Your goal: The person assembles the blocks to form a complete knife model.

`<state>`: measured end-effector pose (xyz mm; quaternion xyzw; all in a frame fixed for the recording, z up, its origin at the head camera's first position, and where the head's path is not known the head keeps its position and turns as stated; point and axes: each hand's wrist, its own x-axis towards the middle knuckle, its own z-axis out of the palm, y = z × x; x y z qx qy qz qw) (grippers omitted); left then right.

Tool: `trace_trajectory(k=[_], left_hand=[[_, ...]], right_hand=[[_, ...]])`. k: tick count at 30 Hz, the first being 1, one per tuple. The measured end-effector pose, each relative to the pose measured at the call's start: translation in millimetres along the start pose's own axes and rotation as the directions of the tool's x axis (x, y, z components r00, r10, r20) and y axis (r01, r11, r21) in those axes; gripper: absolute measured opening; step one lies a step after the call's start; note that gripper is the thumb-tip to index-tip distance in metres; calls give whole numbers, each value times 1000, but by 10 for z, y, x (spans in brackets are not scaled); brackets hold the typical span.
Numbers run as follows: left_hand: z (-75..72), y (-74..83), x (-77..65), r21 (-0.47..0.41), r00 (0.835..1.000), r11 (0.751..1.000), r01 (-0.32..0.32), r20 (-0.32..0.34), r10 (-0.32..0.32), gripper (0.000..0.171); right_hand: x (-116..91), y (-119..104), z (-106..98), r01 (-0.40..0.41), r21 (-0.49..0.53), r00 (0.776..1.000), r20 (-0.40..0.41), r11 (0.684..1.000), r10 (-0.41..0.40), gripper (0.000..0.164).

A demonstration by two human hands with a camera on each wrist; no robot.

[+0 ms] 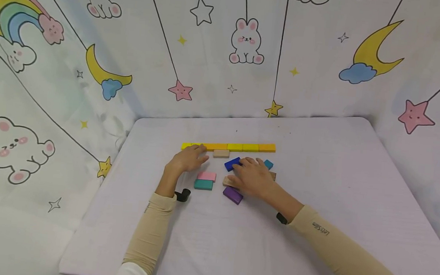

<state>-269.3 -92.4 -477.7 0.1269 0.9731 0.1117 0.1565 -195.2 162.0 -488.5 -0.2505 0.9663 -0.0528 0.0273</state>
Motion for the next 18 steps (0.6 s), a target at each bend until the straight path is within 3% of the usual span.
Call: trace_trajectory(k=[18], left_hand=[[4, -10, -2, -10, 1000, 1000, -5, 2, 5, 59]], right_hand=[[11, 80, 37, -41, -19, 999, -2, 999, 41, 63]])
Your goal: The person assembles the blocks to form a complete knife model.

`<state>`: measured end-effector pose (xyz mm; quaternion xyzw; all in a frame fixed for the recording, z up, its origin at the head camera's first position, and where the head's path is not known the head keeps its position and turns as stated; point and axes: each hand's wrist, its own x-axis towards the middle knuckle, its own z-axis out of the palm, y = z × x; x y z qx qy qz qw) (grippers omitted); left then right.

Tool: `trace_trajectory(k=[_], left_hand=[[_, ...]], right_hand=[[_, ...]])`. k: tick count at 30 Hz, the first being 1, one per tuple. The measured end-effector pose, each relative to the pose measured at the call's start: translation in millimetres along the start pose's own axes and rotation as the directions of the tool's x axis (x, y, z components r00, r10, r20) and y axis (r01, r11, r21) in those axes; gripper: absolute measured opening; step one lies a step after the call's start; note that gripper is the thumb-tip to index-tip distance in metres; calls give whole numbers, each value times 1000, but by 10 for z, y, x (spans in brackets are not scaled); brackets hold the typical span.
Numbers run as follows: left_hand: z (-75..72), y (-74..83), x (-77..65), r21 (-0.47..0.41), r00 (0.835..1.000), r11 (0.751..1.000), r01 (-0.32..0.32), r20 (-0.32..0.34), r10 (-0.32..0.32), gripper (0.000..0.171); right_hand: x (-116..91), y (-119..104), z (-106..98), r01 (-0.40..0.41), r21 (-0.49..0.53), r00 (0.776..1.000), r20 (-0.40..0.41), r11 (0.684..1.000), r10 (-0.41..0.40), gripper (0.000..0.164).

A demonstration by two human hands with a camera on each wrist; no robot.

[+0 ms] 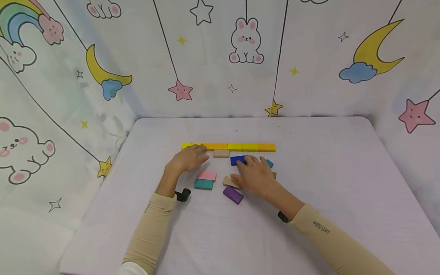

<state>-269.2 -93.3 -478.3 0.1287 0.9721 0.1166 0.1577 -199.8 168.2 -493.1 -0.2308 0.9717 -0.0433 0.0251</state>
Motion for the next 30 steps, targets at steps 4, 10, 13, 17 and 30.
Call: trace_trajectory(k=[4, 10, 13, 17, 30], left_hand=[[3, -9, 3, -1, 1000, 1000, -5, -3, 5, 59], [3, -11, 7, 2, 1000, 1000, -13, -6, 13, 57], [3, -14, 4, 4, 1000, 1000, -16, -8, 16, 57], [3, -23, 1, 5, 1000, 1000, -16, -6, 16, 58], [-3, -17, -4, -3, 1000, 1000, -3, -9, 3, 58]], right_hand=[[20, 2, 26, -8, 2, 1000, -3, 1000, 8, 65], [61, 3, 42, -4, -18, 1000, -12, 1000, 4, 68], [75, -9, 36, -9, -22, 1000, -11, 1000, 9, 68], [108, -27, 31, -16, -30, 1000, -6, 999, 15, 68], [226, -30, 80, -47, -35, 999, 24, 998, 48, 71]])
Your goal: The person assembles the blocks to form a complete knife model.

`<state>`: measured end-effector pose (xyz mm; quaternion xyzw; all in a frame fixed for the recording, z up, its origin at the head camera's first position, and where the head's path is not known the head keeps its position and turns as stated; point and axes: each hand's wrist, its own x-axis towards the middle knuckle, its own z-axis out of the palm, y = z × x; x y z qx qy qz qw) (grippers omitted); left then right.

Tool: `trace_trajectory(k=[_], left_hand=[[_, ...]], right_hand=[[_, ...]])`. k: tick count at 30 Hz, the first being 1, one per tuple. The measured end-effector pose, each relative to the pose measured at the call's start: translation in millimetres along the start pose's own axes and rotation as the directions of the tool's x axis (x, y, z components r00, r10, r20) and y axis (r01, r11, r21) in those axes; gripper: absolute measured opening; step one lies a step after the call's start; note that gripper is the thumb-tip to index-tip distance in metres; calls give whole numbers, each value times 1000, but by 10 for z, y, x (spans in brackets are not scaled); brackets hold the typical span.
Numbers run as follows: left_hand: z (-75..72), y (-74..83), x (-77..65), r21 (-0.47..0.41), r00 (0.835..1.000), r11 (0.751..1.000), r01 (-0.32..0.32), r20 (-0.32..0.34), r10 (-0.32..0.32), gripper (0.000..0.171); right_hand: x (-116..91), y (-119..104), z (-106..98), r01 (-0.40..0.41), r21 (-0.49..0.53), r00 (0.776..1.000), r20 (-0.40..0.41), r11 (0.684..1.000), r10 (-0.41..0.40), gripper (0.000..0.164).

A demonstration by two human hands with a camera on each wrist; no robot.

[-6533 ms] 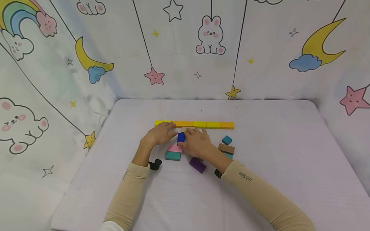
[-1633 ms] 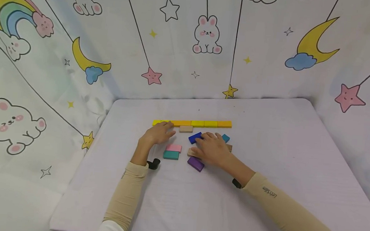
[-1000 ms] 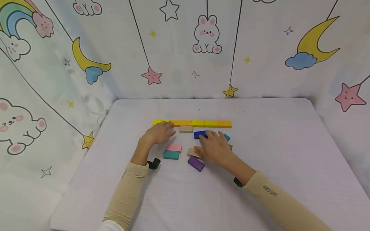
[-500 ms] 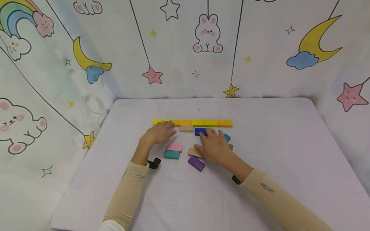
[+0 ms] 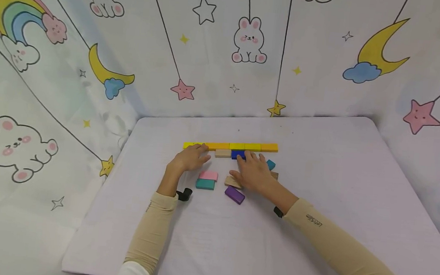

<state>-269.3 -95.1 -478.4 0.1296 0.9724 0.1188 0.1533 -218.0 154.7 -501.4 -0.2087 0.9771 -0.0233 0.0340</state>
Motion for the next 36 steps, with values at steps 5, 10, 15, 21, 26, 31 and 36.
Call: trace_trajectory(k=[5, 10, 15, 21, 26, 31, 36], left_hand=[[-1, -4, -2, 3, 1000, 1000, -14, 1, 14, 57], [-12, -7, -3, 21, 999, 999, -34, -1, 35, 56], [-20, -6, -5, 18, 999, 999, -32, 6, 32, 57], [-18, -2, -10, 18, 1000, 1000, -25, 7, 25, 57], [-21, 2, -6, 17, 1000, 999, -27, 7, 27, 58], [-20, -1, -11, 10, 1000, 1000, -28, 11, 28, 57], [-28, -1, -12, 8, 1000, 1000, -28, 9, 28, 57]], right_hand=[[16, -2, -1, -4, -2, 1000, 3, 1000, 4, 71], [28, 4, -11, -4, 9, 1000, 1, 1000, 4, 71], [47, 4, -5, -9, 5, 1000, 3, 1000, 9, 71], [52, -14, -4, -18, 6, 1000, 1, 1000, 18, 71], [46, -22, -15, -17, 14, 1000, -3, 1000, 17, 70], [54, -17, -8, -21, 16, 1000, 7, 1000, 21, 71], [56, -22, -15, -18, 21, 1000, -2, 1000, 18, 71]])
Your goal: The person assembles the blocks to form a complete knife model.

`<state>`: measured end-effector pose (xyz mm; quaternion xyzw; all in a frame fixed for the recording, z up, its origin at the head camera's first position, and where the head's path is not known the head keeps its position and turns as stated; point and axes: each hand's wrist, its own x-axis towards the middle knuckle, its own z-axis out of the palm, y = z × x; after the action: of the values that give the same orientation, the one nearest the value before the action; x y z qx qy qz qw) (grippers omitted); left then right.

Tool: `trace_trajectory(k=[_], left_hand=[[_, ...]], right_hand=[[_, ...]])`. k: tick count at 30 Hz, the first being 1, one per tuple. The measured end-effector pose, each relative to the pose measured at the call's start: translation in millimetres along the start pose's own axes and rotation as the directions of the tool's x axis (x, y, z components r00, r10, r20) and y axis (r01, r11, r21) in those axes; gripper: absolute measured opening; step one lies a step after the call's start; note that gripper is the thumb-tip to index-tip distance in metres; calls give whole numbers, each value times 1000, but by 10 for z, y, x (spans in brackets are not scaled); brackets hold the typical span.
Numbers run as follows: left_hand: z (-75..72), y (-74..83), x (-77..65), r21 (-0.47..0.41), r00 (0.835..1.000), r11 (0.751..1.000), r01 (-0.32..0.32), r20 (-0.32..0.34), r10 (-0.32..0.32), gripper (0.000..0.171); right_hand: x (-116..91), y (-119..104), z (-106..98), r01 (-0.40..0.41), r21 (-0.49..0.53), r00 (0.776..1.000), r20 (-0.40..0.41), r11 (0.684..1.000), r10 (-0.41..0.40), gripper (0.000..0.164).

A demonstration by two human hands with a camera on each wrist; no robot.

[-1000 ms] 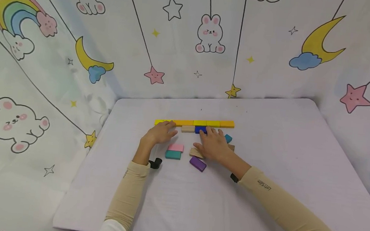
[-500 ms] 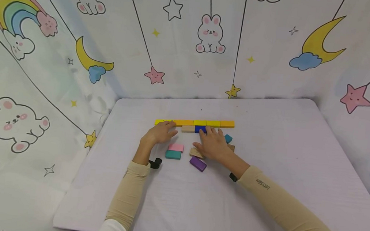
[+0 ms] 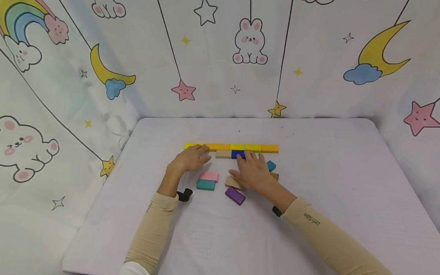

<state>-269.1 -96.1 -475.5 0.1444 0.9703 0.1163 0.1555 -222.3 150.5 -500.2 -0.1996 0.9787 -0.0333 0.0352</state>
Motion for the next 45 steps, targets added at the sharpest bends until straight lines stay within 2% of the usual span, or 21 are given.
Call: trace_trajectory(k=[20, 31, 45], left_hand=[[16, 20, -7, 10, 1000, 1000, 4, 6, -5, 58], [10, 4, 7, 9, 1000, 1000, 4, 5, -4, 58], [15, 6, 16, 15, 1000, 1000, 5, 3, -5, 59]], right_hand=[[-49, 21, -19, -34, 26, 999, 18, 999, 33, 75], [-229, 74, -75, -42, 73, 999, -15, 996, 43, 71], [-537, 146, -161, -25, 70, 998, -56, 997, 29, 66]])
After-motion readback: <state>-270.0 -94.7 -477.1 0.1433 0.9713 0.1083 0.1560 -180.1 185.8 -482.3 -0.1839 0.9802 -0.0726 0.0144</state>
